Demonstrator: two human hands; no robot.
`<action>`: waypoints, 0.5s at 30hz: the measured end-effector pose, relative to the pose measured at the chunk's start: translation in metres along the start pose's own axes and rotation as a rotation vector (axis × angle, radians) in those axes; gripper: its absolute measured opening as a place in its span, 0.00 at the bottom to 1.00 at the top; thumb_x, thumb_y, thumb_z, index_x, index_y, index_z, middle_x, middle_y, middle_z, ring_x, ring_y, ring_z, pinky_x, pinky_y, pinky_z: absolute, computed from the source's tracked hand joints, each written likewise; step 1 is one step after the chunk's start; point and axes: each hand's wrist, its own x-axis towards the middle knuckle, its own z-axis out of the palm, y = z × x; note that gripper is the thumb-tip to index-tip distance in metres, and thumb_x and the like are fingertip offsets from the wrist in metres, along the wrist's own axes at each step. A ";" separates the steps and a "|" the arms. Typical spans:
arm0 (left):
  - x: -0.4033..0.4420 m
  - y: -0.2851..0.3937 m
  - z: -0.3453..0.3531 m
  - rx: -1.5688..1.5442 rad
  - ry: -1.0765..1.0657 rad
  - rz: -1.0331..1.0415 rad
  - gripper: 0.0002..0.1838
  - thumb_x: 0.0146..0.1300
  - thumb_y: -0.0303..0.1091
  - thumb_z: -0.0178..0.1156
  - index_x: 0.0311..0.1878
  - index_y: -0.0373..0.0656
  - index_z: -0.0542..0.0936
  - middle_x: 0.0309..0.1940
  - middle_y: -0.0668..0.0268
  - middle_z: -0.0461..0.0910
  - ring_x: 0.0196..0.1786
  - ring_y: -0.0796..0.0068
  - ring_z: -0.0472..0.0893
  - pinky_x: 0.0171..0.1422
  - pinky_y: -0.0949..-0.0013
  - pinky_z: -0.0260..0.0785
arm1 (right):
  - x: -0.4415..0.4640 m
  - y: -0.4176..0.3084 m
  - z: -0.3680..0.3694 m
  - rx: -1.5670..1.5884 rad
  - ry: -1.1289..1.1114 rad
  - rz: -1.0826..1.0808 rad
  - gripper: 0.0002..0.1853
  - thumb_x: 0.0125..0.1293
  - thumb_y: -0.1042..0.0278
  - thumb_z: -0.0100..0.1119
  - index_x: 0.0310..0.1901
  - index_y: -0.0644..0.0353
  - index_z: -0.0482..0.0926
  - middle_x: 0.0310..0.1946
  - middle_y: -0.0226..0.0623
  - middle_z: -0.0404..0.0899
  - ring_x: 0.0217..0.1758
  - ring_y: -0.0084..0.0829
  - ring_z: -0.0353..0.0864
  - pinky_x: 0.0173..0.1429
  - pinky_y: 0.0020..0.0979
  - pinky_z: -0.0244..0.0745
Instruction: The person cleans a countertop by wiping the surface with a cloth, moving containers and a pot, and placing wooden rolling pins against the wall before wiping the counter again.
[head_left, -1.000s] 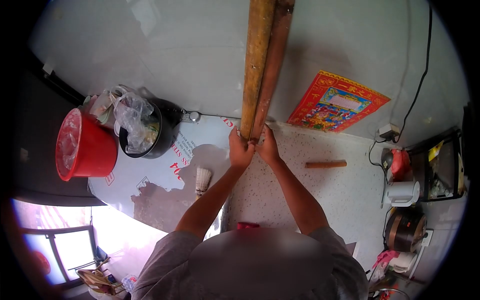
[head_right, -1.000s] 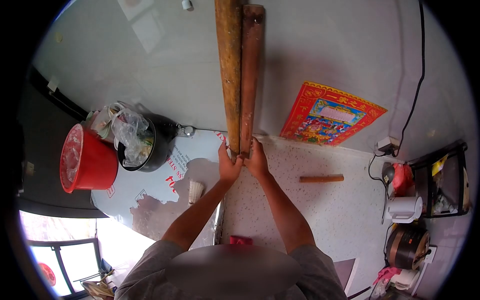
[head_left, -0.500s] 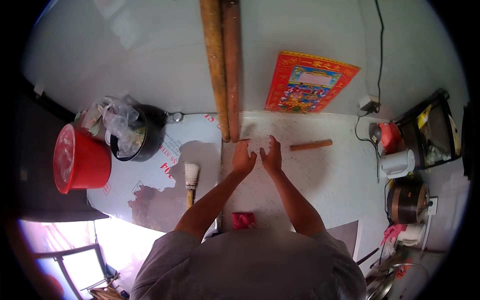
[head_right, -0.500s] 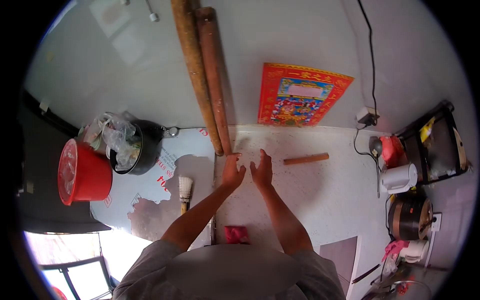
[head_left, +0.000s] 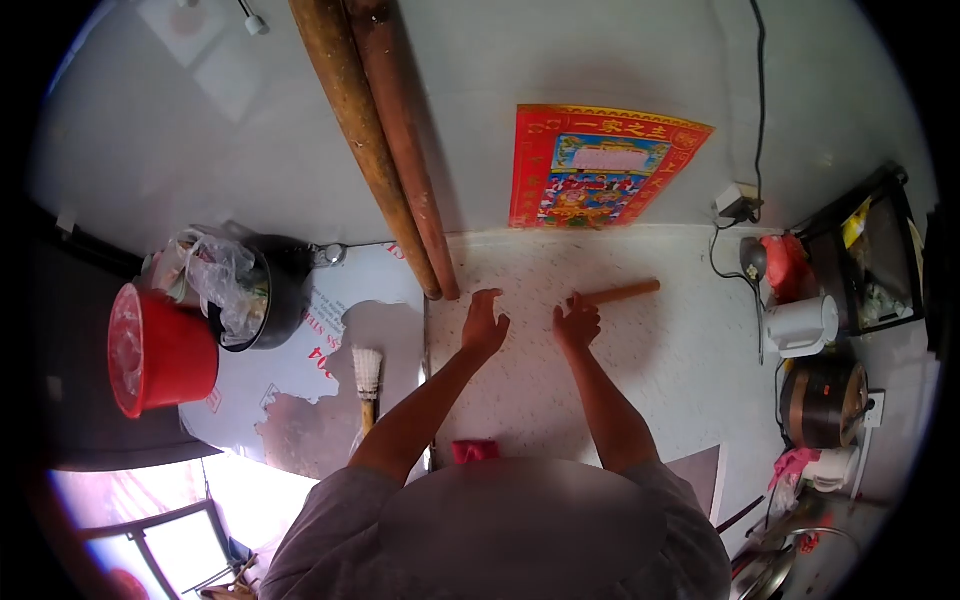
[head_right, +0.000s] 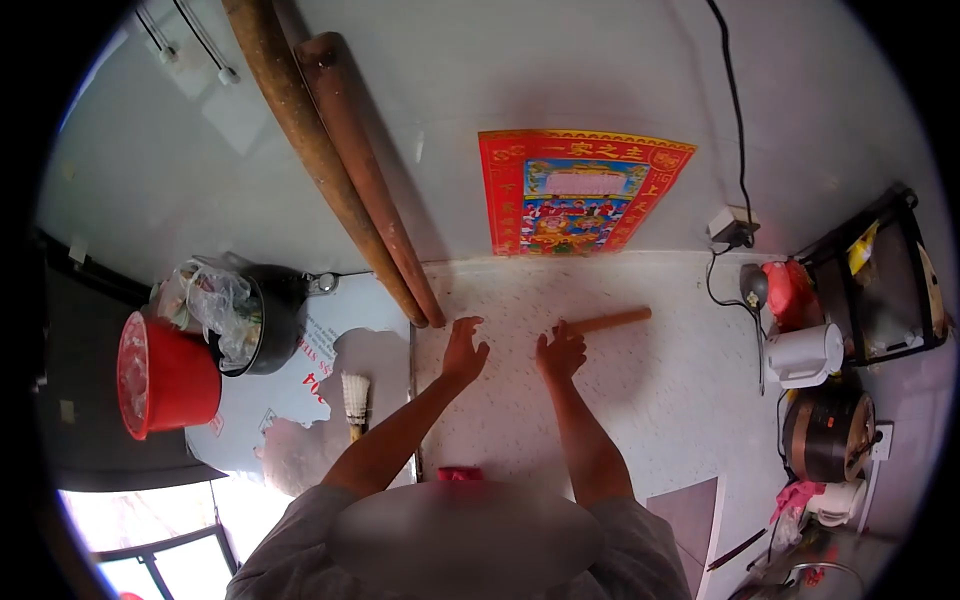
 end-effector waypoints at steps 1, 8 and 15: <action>0.001 -0.003 -0.001 0.011 0.007 0.009 0.28 0.54 0.25 0.58 0.60 0.49 0.66 0.58 0.54 0.64 0.63 0.50 0.67 0.64 0.56 0.65 | 0.000 0.001 0.008 0.006 0.060 -0.019 0.28 0.61 0.51 0.61 0.61 0.47 0.69 0.48 0.50 0.73 0.55 0.48 0.71 0.52 0.50 0.72; -0.005 -0.013 -0.007 0.017 0.027 0.000 0.26 0.53 0.25 0.58 0.58 0.50 0.70 0.57 0.54 0.65 0.62 0.51 0.68 0.64 0.56 0.66 | -0.017 -0.025 0.036 0.514 0.039 0.125 0.15 0.61 0.57 0.63 0.42 0.56 0.72 0.30 0.37 0.77 0.38 0.39 0.77 0.44 0.39 0.74; -0.015 -0.015 -0.015 0.027 0.137 0.109 0.26 0.53 0.21 0.58 0.58 0.48 0.70 0.53 0.56 0.68 0.49 0.58 0.75 0.55 0.60 0.71 | -0.067 -0.064 0.041 1.213 -0.161 0.133 0.19 0.59 0.73 0.66 0.42 0.60 0.62 0.33 0.39 0.78 0.36 0.29 0.82 0.40 0.28 0.76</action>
